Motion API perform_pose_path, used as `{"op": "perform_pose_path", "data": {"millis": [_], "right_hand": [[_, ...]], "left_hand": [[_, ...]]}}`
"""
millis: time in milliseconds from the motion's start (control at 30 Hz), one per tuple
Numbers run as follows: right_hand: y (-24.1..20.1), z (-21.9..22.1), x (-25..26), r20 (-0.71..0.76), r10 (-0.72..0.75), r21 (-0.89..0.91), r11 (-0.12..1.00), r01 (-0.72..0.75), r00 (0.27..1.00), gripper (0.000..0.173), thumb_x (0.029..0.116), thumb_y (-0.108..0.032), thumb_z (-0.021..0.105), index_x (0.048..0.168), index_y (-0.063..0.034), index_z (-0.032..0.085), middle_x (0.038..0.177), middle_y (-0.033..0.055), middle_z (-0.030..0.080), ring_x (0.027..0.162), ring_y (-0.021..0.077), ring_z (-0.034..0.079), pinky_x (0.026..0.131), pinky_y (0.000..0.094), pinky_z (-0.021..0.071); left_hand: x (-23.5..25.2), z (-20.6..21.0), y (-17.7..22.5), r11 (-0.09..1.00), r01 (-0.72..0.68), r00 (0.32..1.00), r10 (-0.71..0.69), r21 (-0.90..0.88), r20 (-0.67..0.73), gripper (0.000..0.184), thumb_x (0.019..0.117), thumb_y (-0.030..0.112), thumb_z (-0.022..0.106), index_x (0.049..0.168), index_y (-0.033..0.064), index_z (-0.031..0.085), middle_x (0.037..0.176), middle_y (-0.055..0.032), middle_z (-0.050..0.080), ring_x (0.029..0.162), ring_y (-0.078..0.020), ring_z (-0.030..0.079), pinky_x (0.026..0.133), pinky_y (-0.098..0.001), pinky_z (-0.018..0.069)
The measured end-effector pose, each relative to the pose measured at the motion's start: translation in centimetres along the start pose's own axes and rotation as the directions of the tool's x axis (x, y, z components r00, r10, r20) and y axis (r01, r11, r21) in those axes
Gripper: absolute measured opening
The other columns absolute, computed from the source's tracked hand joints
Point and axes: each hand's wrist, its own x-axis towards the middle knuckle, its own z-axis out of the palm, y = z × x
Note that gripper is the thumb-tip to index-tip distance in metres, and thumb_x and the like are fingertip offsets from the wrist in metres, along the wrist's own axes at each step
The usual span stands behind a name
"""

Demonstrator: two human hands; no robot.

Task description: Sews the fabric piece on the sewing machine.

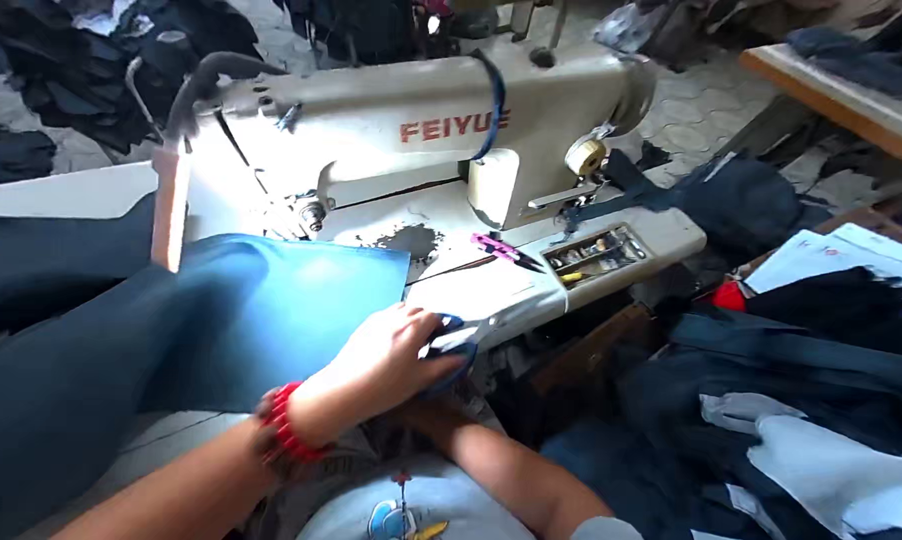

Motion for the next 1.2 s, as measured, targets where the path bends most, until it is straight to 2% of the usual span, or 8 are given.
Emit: {"op": "perform_pose_path", "data": {"millis": [300, 400, 533, 633, 733, 800, 1033, 1200], "right_hand": [[1.7, 0.4, 0.4, -0.113, -0.249, 0.029, 0.967, 0.254, 0.962, 0.036, 0.1059, -0.017, 0.053, 0.131, 0.0063, 0.064, 0.134, 0.0262, 0.064, 0.131, 0.0388, 0.058, 0.117, 0.0519, 0.0383], [1.2, -0.6, -1.1, -0.110, -0.262, 0.034, 0.963, 0.267, 0.959, 0.035, 0.1060, -0.016, 0.053, 0.131, 0.0060, 0.065, 0.136, 0.0253, 0.064, 0.133, 0.0388, 0.057, 0.118, 0.0513, 0.0362], [1.2, -1.2, -3.6, 0.001, -0.376, 0.002, 0.926, 0.376, 0.926, 0.027, 0.1002, -0.010, 0.060, 0.120, 0.0040, 0.071, 0.123, 0.0242, 0.069, 0.120, 0.0391, 0.064, 0.107, 0.0585, 0.0458], [0.1, -3.4, -7.9, 0.054, -0.666, 0.078, 0.745, 0.662, 0.744, 0.015, 0.0960, -0.003, 0.064, 0.103, 0.0045, 0.075, 0.097, 0.0205, 0.074, 0.095, 0.0316, 0.073, 0.089, 0.0499, 0.0569], [-2.9, -6.9, -10.3, -0.312, -0.859, -0.053, 0.443, 0.895, 0.407, 0.013, 0.0965, -0.006, 0.062, 0.091, -0.0006, 0.073, 0.086, 0.0103, 0.074, 0.087, 0.0160, 0.072, 0.085, 0.0294, 0.0578], [-5.0, -9.3, -9.3, -0.478, -0.830, -0.355, 0.482, 0.801, 0.287, 0.016, 0.0997, -0.013, 0.057, 0.094, -0.0058, 0.071, 0.090, 0.0078, 0.070, 0.092, 0.0155, 0.067, 0.085, 0.0279, 0.0547], [-11.5, -5.7, 0.2, -0.111, -0.596, -0.529, 0.713, 0.460, 0.796, 0.068, 0.1015, -0.057, 0.050, 0.157, -0.0183, 0.045, 0.165, 0.0189, 0.033, 0.155, 0.0390, 0.024, 0.124, 0.0640, 0.0148], [-18.8, -0.8, 2.1, -0.098, -0.449, -0.456, 0.814, 0.361, 0.888, 0.088, 0.0996, -0.058, 0.054, 0.160, 0.0006, 0.029, 0.167, 0.0303, 0.019, 0.156, 0.0477, 0.014, 0.126, 0.0592, 0.0106]], "left_hand": [[19.5, 6.5, 2.2, 0.999, 0.048, 0.999, -0.048, -0.004, -0.003, 0.034, 0.0988, 0.018, 0.060, 0.126, 0.0005, 0.068, 0.136, -0.0216, 0.062, 0.132, -0.0391, 0.054, 0.108, -0.0588, 0.0429], [18.4, 6.5, 2.6, 0.999, -0.034, 0.999, 0.033, -0.033, -0.022, 0.037, 0.0992, 0.009, 0.058, 0.135, 0.0018, 0.064, 0.144, -0.0220, 0.055, 0.136, -0.0379, 0.049, 0.112, -0.0546, 0.0396], [9.7, 4.7, -0.4, 0.995, -0.101, 0.951, 0.096, -0.002, -0.294, 0.021, 0.0990, 0.006, 0.056, 0.108, -0.0002, 0.074, 0.108, -0.0163, 0.072, 0.108, -0.0314, 0.069, 0.094, -0.0503, 0.0548], [1.2, 2.1, -5.6, 0.954, 0.246, 0.831, -0.116, 0.172, -0.544, 0.023, 0.0999, 0.018, 0.055, 0.101, 0.0030, 0.073, 0.103, -0.0174, 0.070, 0.102, -0.0372, 0.067, 0.087, -0.0592, 0.0528], [-6.3, 0.1, -11.0, 0.784, 0.615, 0.698, -0.490, 0.085, -0.522, 0.060, 0.1043, 0.047, 0.047, 0.145, 0.0035, 0.055, 0.152, -0.0351, 0.041, 0.143, -0.0607, 0.032, 0.106, -0.0824, 0.0253], [-10.1, -1.1, -13.8, 0.706, 0.695, 0.694, -0.611, 0.134, -0.380, 0.076, 0.1024, 0.063, 0.039, 0.160, 0.0139, 0.037, 0.161, -0.0390, 0.021, 0.147, -0.0665, 0.014, 0.108, -0.0865, 0.0111], [-14.8, -7.9, -25.0, 0.943, 0.132, 0.991, -0.120, 0.306, -0.055, 0.064, 0.0976, 0.057, 0.044, 0.150, 0.0222, 0.055, 0.159, -0.0263, 0.039, 0.150, -0.0535, 0.027, 0.116, -0.0762, 0.0188], [-12.3, -12.3, -27.1, 0.816, 0.387, 0.916, -0.394, 0.430, -0.076, 0.040, 0.1006, 0.024, 0.066, 0.139, 0.0118, 0.065, 0.150, -0.0267, 0.050, 0.145, -0.0497, 0.038, 0.119, -0.0685, 0.0232]]}}
